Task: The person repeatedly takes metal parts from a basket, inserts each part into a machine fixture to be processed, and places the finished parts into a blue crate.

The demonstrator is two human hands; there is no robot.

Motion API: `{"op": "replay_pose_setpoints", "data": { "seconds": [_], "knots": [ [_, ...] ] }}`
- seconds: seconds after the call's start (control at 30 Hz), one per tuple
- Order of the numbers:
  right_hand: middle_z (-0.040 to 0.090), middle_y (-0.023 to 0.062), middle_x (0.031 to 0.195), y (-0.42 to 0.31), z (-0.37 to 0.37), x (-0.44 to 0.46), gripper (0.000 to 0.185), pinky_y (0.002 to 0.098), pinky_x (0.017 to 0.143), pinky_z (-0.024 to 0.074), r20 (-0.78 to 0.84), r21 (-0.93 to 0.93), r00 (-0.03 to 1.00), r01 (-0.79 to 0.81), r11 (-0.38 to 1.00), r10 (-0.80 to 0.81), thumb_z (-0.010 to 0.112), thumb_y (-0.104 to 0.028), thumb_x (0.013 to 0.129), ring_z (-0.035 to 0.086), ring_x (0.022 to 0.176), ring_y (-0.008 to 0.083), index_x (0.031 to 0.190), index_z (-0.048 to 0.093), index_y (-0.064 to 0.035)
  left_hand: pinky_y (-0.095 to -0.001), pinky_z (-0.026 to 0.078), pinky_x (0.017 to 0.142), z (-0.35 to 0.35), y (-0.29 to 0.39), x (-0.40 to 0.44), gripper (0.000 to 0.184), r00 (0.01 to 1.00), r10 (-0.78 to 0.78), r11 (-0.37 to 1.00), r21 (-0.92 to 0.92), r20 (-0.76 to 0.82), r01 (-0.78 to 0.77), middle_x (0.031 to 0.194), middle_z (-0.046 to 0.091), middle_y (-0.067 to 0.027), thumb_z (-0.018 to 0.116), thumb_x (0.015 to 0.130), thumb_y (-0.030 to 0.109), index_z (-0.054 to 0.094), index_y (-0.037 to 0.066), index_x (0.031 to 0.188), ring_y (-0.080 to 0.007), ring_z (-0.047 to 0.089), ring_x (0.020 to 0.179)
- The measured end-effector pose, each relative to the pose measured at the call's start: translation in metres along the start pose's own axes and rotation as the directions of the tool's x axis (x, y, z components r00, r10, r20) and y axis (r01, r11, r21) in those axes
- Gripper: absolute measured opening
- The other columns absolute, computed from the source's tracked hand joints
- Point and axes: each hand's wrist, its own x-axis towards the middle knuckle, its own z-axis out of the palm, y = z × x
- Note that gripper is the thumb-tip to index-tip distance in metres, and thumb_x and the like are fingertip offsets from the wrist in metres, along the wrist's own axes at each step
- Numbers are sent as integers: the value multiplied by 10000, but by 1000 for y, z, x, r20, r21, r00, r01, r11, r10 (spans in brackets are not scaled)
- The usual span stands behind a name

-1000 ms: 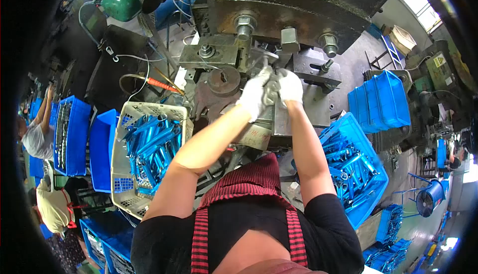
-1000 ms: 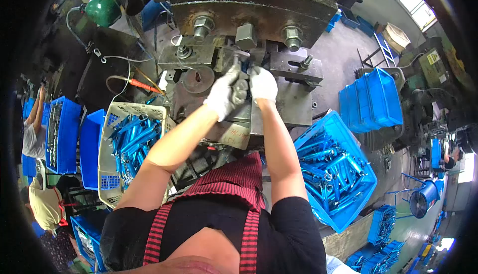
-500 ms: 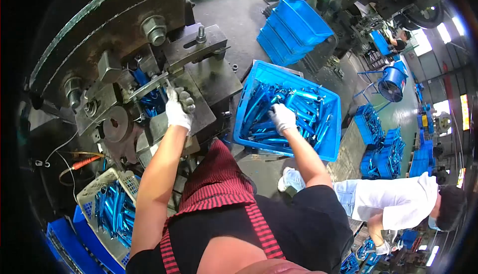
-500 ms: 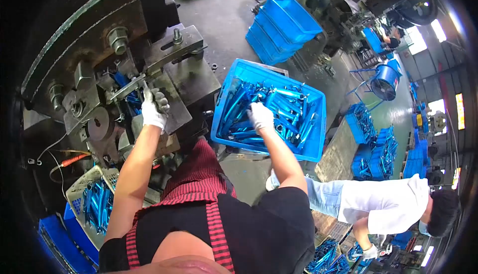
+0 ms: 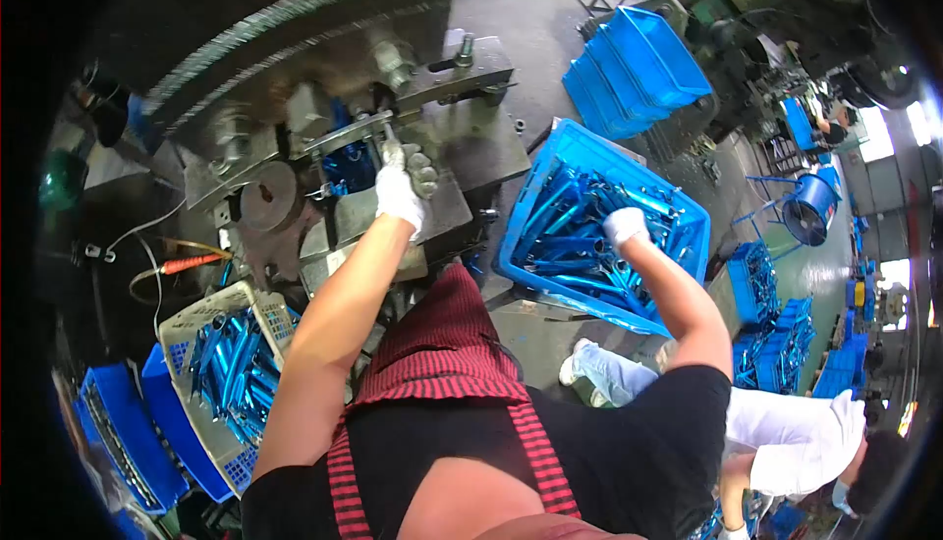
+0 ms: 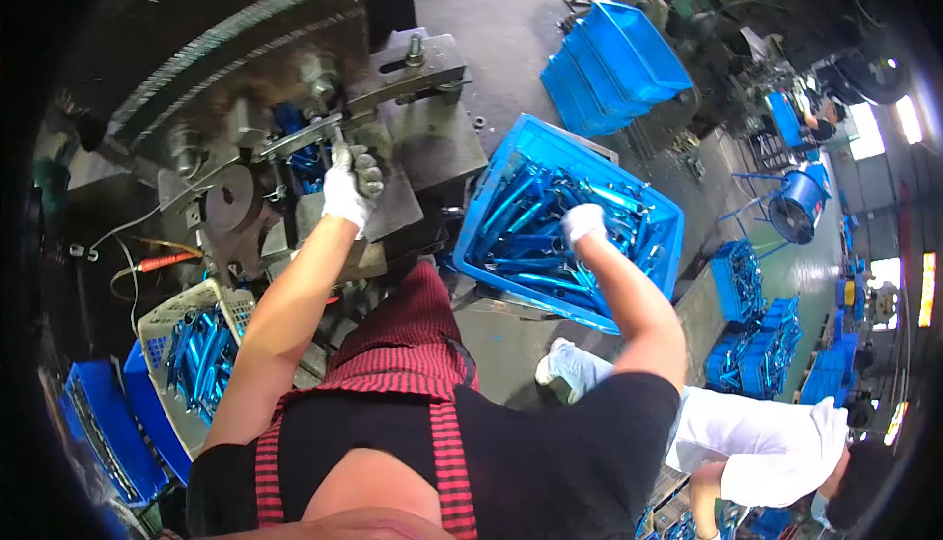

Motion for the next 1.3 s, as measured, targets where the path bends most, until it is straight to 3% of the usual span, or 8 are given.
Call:
{"op": "replay_pose_setpoints", "data": {
  "seconds": [0.2, 0.47, 0.5, 0.73, 0.83, 0.97, 1.17, 1.3],
  "knots": [
    [562, 241, 1040, 30, -151, -60, 648, 414, 831, 423, 128, 534, 972, -236, 812, 198, 569, -512, 753, 534, 985, 366, 1115, 482, 18, -230, 302, 393, 4, 3, 6, 288, 998, -64, 995, -77, 19, 65, 586, 429, 55, 460, 866, 436, 484, 155, 806, -106, 406, 480],
    [571, 214, 955, -97, -189, 15, 400, 399, 783, 413, -493, 841, 863, 439, 317, 111, 357, -348, 904, 532, 911, 375, 991, 556, -12, -201, 319, 393, -23, 53, -59, 256, 933, 270, 963, -85, 237, -257, 609, 479, 45, 547, 835, 413, 511, 159, 818, -72, 423, 455],
    [567, 218, 953, -115, -196, 24, 384, 395, 779, 413, -504, 841, 856, 457, 290, 112, 357, -332, 904, 527, 910, 380, 991, 557, -16, -209, 354, 420, -29, 46, -57, 249, 956, 239, 956, 214, -172, -201, 656, 525, 28, 590, 823, 338, 522, 142, 961, -69, 467, 492],
    [591, 204, 808, -198, -259, 68, 276, 400, 639, 442, -559, 828, 797, 522, 206, 228, 536, -302, 845, 568, 744, 365, 905, 578, -36, -371, 457, 722, -93, 67, 66, 363, 842, 539, 29, 999, 22, -44, 989, 578, -205, 604, 748, 240, 560, 1, 1017, -283, 585, 772],
    [577, 215, 781, -202, -267, 77, 316, 403, 636, 436, -686, 727, 646, 595, 342, 334, 485, -332, 878, 556, 709, 380, 934, 564, -31, -377, 424, 822, -67, 51, 38, 480, 657, 720, 176, 858, 222, -483, 1021, 567, -235, 578, 782, 359, 519, -6, 1089, -355, 545, 934],
    [592, 201, 829, -218, -296, 82, 312, 434, 700, 434, -684, 728, 679, 612, 309, 268, 442, -335, 880, 558, 802, 383, 932, 553, -49, -344, 457, 726, -55, 26, -55, 497, 846, 533, 257, 956, -19, -140, 908, 604, -186, 568, 807, 353, 472, -10, 1134, -280, 586, 765],
    [586, 208, 832, -249, -308, 109, 333, 456, 709, 426, -629, 742, 767, 543, 394, 127, 416, -359, 876, 554, 810, 385, 861, 531, -47, -268, 455, 471, -80, 83, -174, 285, 687, 632, 771, 200, -359, -605, 740, 580, -51, 523, 859, 346, 518, 85, 974, -168, 552, 562],
    [587, 210, 851, -251, -312, 113, 351, 451, 730, 421, -598, 757, 794, 515, 402, 110, 406, -362, 876, 550, 836, 381, 857, 548, -41, -200, 357, 409, -85, 116, -182, 275, 850, 463, 885, 88, -251, -456, 686, 530, -23, 515, 864, 368, 504, 104, 940, -96, 451, 491]
  ]
}}
